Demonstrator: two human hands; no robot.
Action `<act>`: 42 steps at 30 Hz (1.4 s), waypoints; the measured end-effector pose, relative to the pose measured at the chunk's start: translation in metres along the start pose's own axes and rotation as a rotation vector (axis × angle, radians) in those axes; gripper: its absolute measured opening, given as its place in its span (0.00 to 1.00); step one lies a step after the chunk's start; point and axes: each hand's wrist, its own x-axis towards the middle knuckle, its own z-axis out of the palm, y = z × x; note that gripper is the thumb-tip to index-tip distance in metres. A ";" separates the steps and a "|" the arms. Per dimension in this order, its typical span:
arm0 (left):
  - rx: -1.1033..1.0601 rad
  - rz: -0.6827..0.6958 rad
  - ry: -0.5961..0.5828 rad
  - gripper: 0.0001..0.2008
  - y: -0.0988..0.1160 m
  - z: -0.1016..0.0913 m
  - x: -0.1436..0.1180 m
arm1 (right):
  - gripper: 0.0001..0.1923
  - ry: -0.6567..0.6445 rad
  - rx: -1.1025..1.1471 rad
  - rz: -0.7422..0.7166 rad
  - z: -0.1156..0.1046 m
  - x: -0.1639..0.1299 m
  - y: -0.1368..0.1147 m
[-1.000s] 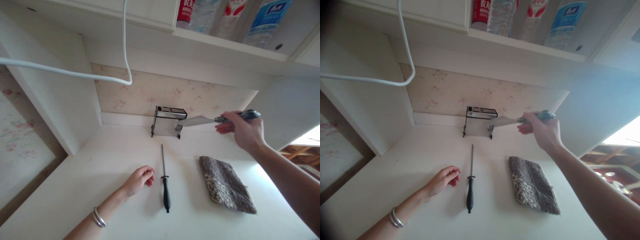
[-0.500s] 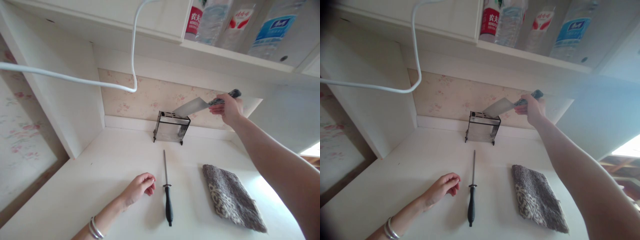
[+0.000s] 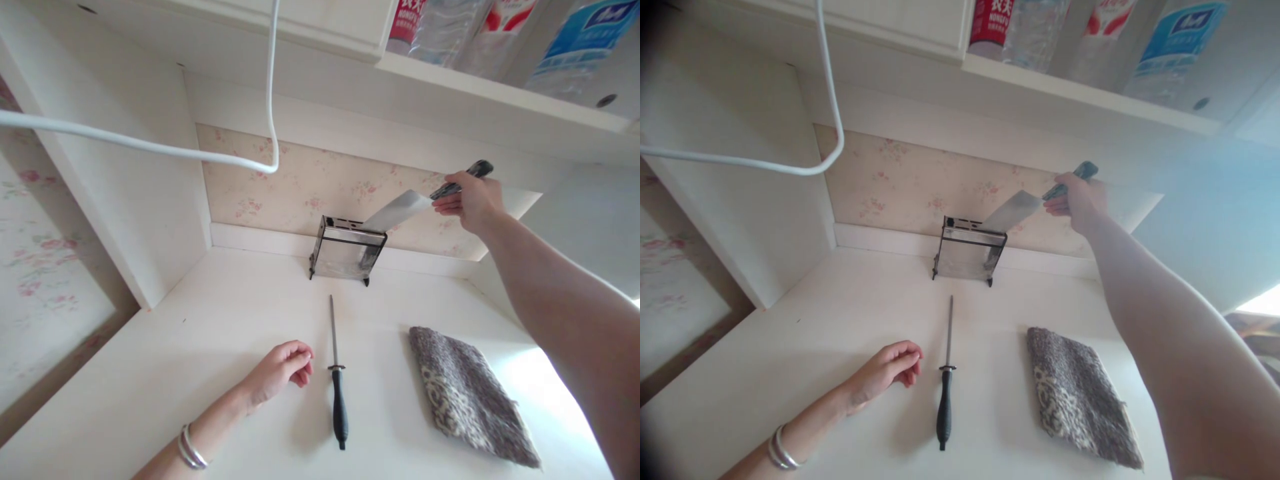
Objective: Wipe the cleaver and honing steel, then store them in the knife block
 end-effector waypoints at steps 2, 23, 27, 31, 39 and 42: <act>0.000 0.000 0.001 0.13 0.001 0.000 0.000 | 0.15 0.007 -0.021 -0.019 0.004 0.004 0.000; -0.035 -0.014 -0.002 0.14 -0.009 -0.003 0.005 | 0.13 -0.121 -0.348 0.042 0.097 0.005 0.052; -0.017 -0.017 -0.009 0.14 -0.007 -0.003 0.005 | 0.13 -0.161 -0.371 0.085 0.105 0.003 0.073; -0.004 -0.028 -0.012 0.13 -0.005 -0.002 0.006 | 0.14 -0.191 -0.395 0.093 0.106 0.001 0.086; 0.819 0.305 -0.088 0.16 0.021 0.026 0.001 | 0.15 -0.231 -0.370 0.052 0.102 -0.006 0.089; 1.143 0.575 -0.301 0.25 0.023 0.036 0.006 | 0.25 -0.249 -0.326 0.047 0.094 -0.013 0.085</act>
